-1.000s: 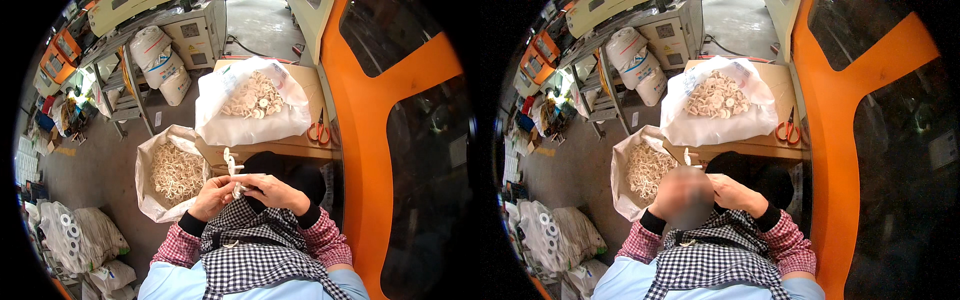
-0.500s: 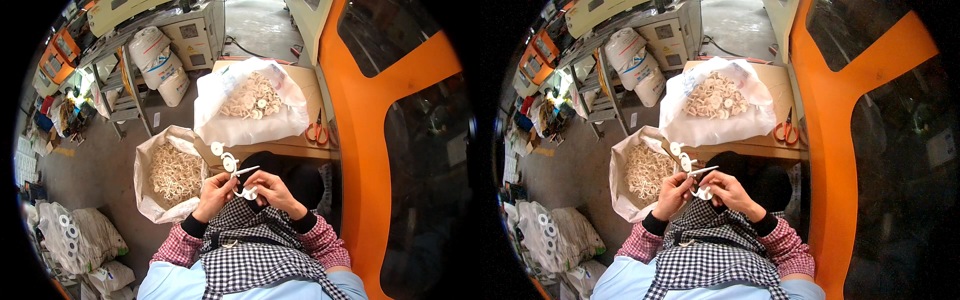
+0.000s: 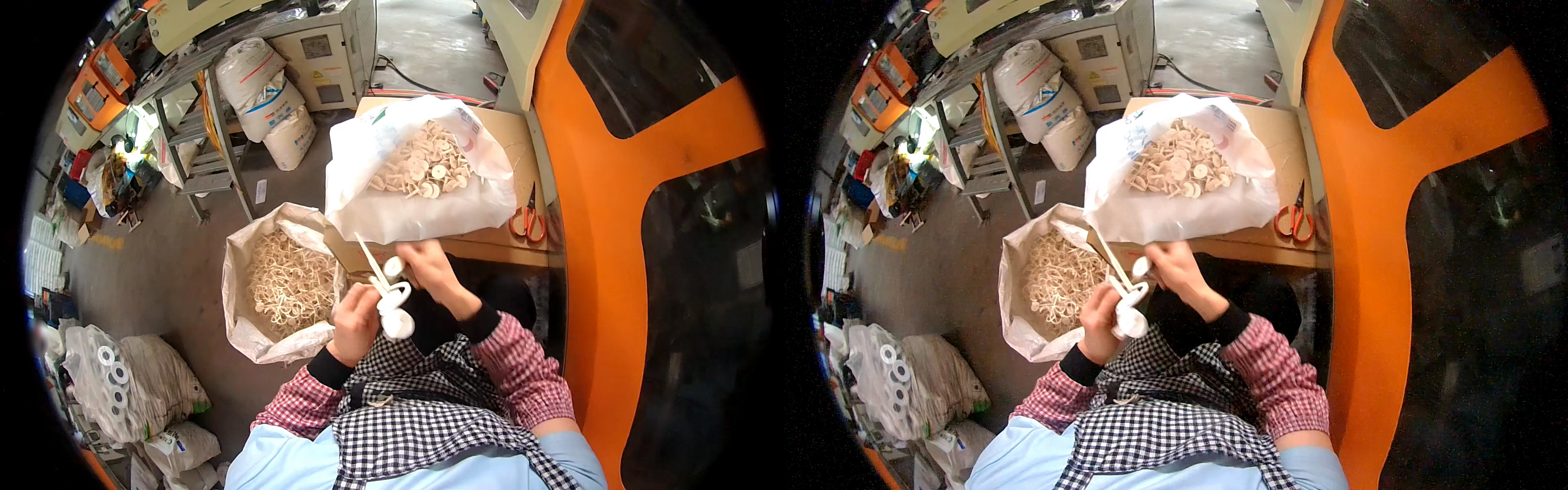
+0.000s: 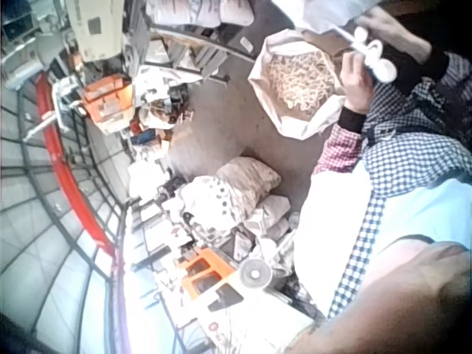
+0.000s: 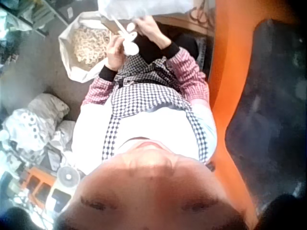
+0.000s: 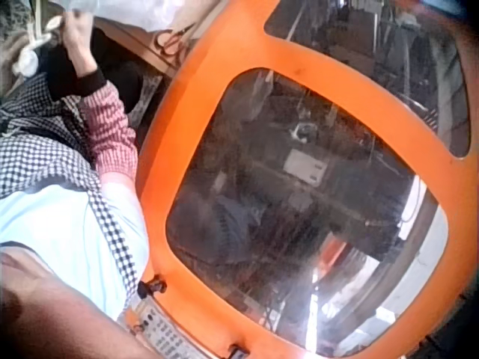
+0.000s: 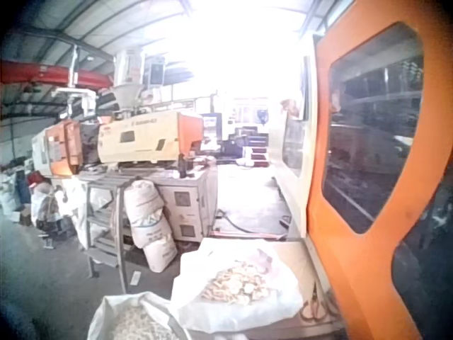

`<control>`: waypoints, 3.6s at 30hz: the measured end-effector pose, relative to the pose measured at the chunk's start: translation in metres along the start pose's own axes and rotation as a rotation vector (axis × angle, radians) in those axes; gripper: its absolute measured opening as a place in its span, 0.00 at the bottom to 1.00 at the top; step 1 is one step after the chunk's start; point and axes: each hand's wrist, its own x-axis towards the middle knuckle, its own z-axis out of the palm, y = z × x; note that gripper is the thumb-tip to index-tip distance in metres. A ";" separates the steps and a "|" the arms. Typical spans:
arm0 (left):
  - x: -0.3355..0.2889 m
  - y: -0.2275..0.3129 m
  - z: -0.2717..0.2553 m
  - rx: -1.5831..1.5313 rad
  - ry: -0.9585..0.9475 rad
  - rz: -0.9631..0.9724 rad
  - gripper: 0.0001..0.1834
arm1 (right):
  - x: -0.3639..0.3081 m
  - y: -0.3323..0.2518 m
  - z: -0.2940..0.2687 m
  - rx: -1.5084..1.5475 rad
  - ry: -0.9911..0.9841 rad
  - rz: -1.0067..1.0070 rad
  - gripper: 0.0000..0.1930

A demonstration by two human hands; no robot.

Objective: The person sits on the floor and repeatedly picks up small white plastic components from a bag, separates them, and places them into a machine. They also handle a small container of metal parts and insert them into the machine. The person continues this cycle of picking, separating, and inserting parts throughout the video.

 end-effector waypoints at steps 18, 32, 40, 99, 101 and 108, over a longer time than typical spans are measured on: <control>0.025 -0.013 0.014 -1.030 0.151 -0.969 0.07 | -0.033 -0.001 -0.016 -0.170 -0.333 -0.337 0.10; 0.020 -0.013 -0.018 -0.169 0.014 -0.340 0.05 | 0.086 -0.059 -0.021 -0.423 0.124 -0.408 0.27; 0.013 -0.015 -0.020 -0.217 -0.192 -0.221 0.09 | -0.012 -0.074 -0.006 -0.359 -0.493 -0.312 0.13; -0.010 0.019 0.004 -0.884 0.166 -0.787 0.07 | -0.071 0.007 0.001 -0.416 -0.007 -0.554 0.12; -0.008 0.016 0.001 -0.568 0.181 -0.568 0.06 | -0.056 0.017 -0.002 -0.230 -0.019 -0.416 0.14; 0.002 -0.007 -0.011 -0.720 0.290 -0.714 0.04 | 0.077 -0.009 -0.038 -0.118 0.301 -0.390 0.21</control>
